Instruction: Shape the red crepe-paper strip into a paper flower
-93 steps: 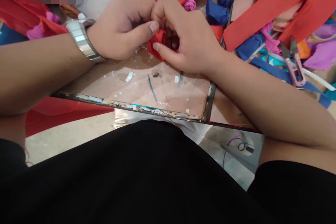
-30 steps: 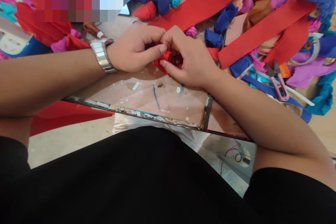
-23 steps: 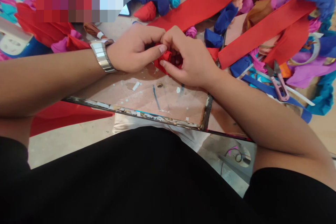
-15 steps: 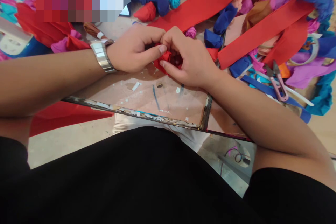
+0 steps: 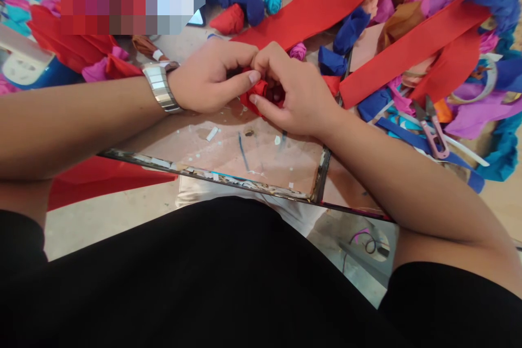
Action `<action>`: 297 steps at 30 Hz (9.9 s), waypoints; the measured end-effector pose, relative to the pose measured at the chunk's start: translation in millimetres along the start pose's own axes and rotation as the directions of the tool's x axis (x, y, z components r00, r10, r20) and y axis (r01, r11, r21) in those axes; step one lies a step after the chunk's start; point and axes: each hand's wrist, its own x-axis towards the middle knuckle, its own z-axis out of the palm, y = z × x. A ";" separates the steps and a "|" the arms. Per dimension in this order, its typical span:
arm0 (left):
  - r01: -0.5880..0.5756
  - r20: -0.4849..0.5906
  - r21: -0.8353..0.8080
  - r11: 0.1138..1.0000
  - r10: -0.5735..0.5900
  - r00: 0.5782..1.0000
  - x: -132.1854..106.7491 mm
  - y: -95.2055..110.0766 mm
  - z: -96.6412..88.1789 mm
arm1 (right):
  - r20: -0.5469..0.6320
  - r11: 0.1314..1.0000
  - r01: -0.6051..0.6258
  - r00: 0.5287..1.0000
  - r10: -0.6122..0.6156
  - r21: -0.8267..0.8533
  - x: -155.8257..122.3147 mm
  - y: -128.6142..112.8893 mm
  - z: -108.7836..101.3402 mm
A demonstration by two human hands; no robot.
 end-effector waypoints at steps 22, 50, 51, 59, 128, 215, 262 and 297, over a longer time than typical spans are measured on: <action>-0.072 0.007 0.047 0.996 0.071 0.997 -0.1 0.8 1.1 | 0.024 0.995 0.024 0.999 -0.022 -0.092 0.8 -4.9 -5.0; -0.037 0.000 0.040 0.999 0.037 0.999 1.3 1.7 0.9 | 0.041 0.998 -0.051 0.998 0.053 -0.041 0.6 -7.5 -5.6; -0.038 0.000 0.043 0.998 0.038 0.999 1.5 1.8 1.0 | 0.041 0.997 -0.051 0.998 0.053 -0.057 0.7 -7.8 -5.4; -0.036 -0.028 0.007 0.999 0.036 0.999 0.6 -0.2 1.8 | 0.008 0.993 0.040 0.999 -0.040 -0.112 2.1 -6.6 -2.8; -0.098 -0.035 0.007 0.995 0.098 0.995 -0.7 -5.0 2.5 | 0.028 0.999 0.037 0.999 -0.037 -0.013 1.2 -6.6 -4.9; -0.087 -0.056 0.025 0.996 0.088 0.995 0.1 -4.1 3.1 | 0.021 0.985 0.054 0.998 -0.051 -0.166 1.0 -3.8 -6.8; -0.100 -0.043 0.056 0.993 0.102 0.994 0.1 -3.7 2.3 | 0.023 0.971 0.163 0.987 -0.162 -0.173 4.1 -1.9 -4.5; -0.105 -0.008 0.089 0.990 0.106 0.994 0.7 -0.9 0.9 | 0.048 0.977 0.087 0.996 -0.080 -0.192 -0.9 -0.2 -9.1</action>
